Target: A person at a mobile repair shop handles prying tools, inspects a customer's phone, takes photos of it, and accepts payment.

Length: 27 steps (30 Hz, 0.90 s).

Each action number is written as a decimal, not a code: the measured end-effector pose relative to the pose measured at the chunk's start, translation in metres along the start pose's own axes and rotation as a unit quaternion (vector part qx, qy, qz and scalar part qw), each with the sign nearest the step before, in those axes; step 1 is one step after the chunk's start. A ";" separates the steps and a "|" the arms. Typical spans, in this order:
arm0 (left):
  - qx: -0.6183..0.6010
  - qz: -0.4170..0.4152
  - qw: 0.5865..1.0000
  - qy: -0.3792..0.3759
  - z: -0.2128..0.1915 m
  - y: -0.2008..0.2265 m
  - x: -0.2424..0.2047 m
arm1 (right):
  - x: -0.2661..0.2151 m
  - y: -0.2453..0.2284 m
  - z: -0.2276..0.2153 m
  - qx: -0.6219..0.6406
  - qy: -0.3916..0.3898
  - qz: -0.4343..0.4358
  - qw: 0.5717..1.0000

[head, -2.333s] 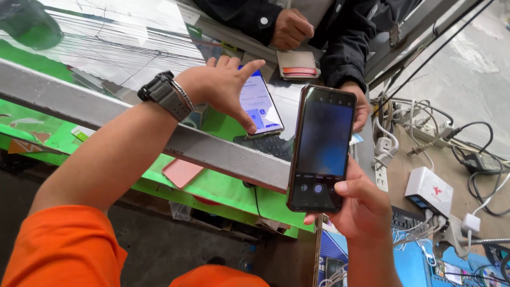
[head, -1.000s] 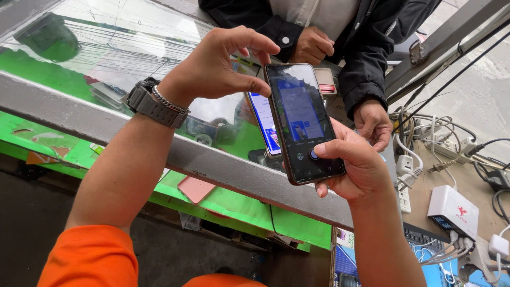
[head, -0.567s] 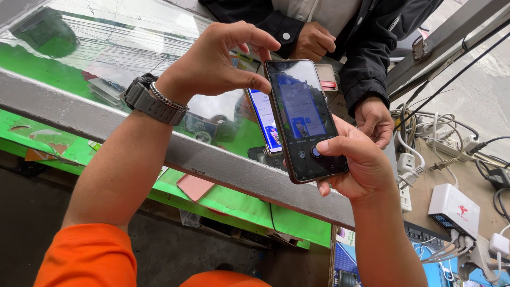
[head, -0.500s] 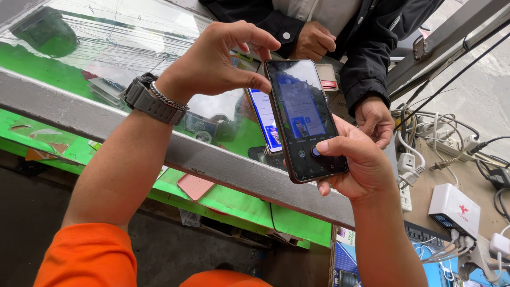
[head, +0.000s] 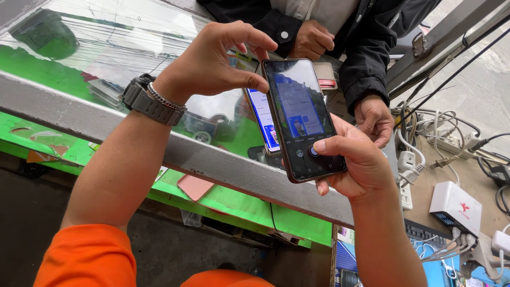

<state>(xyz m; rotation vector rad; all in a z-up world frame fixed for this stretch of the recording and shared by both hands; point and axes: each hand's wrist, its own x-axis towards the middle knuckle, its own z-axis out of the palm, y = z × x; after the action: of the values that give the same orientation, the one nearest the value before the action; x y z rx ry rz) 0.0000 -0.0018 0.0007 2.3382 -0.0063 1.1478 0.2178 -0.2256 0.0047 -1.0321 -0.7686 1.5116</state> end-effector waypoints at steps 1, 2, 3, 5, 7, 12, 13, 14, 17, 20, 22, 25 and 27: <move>0.000 0.000 1.000 0.000 0.000 0.000 0.000 | 0.000 0.000 0.000 0.000 0.000 0.000 1.000; 0.000 0.002 1.000 0.001 0.000 -0.001 0.000 | 0.000 0.000 0.000 0.004 -0.008 -0.002 1.000; 0.001 0.004 1.000 0.001 0.000 -0.001 0.000 | 0.000 0.000 0.000 0.008 -0.017 -0.003 1.000; 0.000 0.001 1.000 0.003 0.001 -0.001 0.001 | 0.001 0.000 -0.001 0.006 -0.016 0.000 1.000; -0.001 -0.002 1.000 0.004 0.001 0.000 0.000 | 0.001 0.001 -0.003 0.005 -0.015 0.004 1.000; -0.001 0.000 1.000 0.000 0.000 0.000 0.000 | 0.000 0.001 -0.001 0.007 -0.014 -0.003 1.000; -0.001 0.000 1.000 0.000 0.000 0.000 0.000 | 0.000 0.001 -0.001 0.007 -0.014 -0.003 1.000; -0.001 0.001 1.000 0.000 0.000 0.000 0.000 | 0.000 0.001 -0.001 0.007 -0.015 -0.005 1.000; -0.002 0.002 1.000 -0.001 0.001 -0.001 0.000 | 0.000 0.001 -0.001 0.006 -0.014 -0.006 1.000; -0.001 0.002 1.000 0.000 0.001 -0.002 0.000 | 0.000 0.001 -0.002 0.008 -0.012 -0.003 1.000; -0.001 0.001 1.000 0.002 0.001 -0.001 0.000 | 0.000 0.001 -0.002 0.011 -0.012 -0.002 1.000; -0.002 0.005 1.000 -0.003 0.000 0.002 0.000 | 0.001 0.002 -0.001 0.006 -0.012 -0.002 1.000; -0.006 0.017 1.000 0.008 0.000 0.006 0.001 | 0.002 0.004 -0.001 0.012 -0.042 -0.020 0.999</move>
<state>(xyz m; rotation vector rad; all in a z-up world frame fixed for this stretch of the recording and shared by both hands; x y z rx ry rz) -0.0006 -0.0062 0.0046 2.3262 -0.0481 1.1806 0.2173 -0.2245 0.0006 -0.9362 -0.8229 1.5338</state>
